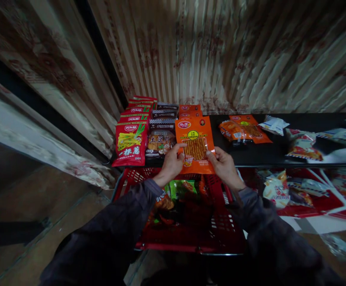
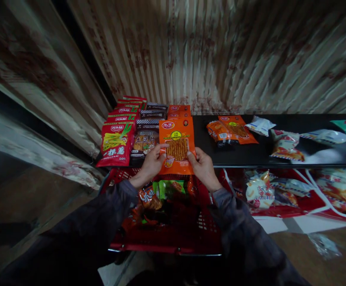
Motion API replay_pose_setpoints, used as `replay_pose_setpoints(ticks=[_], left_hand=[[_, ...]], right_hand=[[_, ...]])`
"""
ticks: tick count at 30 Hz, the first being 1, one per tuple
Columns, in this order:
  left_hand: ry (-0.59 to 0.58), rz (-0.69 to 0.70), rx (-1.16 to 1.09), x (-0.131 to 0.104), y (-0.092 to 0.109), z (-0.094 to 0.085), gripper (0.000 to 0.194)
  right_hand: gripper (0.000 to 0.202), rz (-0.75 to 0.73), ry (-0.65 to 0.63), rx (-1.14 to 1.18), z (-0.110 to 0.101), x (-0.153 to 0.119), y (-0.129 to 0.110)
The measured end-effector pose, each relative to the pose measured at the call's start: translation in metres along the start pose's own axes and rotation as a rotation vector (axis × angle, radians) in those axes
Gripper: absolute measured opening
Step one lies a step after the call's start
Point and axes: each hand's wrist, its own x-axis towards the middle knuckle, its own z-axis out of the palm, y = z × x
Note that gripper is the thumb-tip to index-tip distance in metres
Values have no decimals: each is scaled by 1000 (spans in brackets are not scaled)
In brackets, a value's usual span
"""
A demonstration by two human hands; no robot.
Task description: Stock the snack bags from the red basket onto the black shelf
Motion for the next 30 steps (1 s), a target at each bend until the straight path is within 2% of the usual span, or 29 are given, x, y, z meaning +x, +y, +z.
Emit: replay_pose_setpoints(ticks=[2, 9, 18, 24, 30], left_hand=[[-10, -19, 30, -3, -2, 3, 43], [-81, -96, 134, -16, -2, 6, 45], [-54, -36, 242, 9, 9, 7, 45], [-58, 6, 384, 23, 3, 14, 46], [-71, 68, 460, 22, -9, 23, 50]], right_hand=[[38, -4, 30, -66, 1, -5, 6], [40, -1, -22, -172, 0, -19, 19], [40, -51, 26, -299, -2, 8, 15], [37, -64, 40, -502, 0, 24, 16], [42, -9, 73, -782, 7, 22, 23]])
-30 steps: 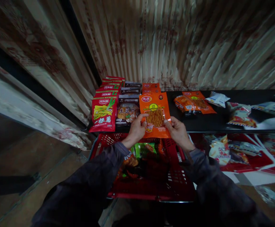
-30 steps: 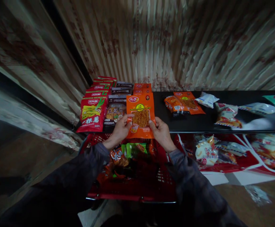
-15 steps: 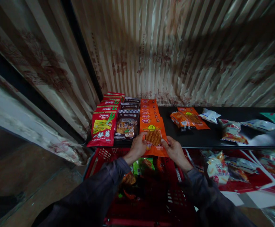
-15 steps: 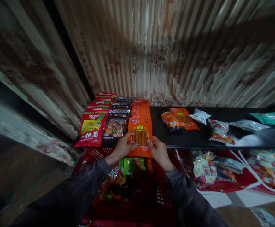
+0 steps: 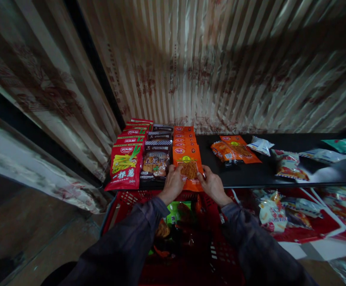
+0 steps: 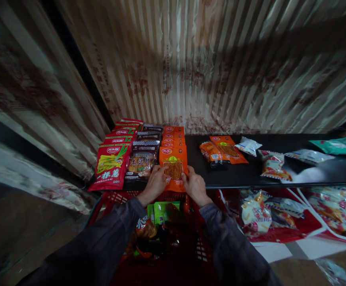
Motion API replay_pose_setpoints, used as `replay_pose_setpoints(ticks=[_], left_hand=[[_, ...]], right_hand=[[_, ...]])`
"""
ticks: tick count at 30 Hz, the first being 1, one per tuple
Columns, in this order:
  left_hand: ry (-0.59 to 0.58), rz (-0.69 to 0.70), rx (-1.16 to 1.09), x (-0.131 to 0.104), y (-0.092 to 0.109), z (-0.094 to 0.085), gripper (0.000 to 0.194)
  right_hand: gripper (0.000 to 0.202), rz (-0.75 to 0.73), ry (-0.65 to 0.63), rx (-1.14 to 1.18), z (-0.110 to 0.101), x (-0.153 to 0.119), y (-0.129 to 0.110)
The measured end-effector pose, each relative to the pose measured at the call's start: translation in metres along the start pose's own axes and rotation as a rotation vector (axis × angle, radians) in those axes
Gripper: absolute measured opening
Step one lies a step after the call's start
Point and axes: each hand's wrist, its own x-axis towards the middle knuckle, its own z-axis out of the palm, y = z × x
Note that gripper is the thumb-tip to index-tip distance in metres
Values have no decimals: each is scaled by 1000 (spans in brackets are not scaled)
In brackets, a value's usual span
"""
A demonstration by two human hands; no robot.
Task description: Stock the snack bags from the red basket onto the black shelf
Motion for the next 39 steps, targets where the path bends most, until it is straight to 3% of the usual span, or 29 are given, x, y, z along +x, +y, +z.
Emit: replay_pose_setpoints(ticks=[13, 18, 22, 27, 32, 39], left_hand=[[45, 189, 371, -4, -1, 3, 45], [76, 223, 433, -6, -1, 6, 42], [42, 238, 395, -4, -6, 14, 51], [36, 235, 363, -7, -2, 23, 51], [33, 184, 389, -13, 3, 29, 57], [22, 181, 395, -14, 8, 25, 58]], right_hand=[[53, -9, -29, -166, -2, -2, -11], [43, -111, 128, -183, 4, -6, -10], [43, -262, 230, -169, 7, -1, -6], [44, -368, 174, -123, 12, 16, -7], [46, -364, 83, -138, 20, 27, -13], [43, -365, 126, -7, 18, 27, -11]])
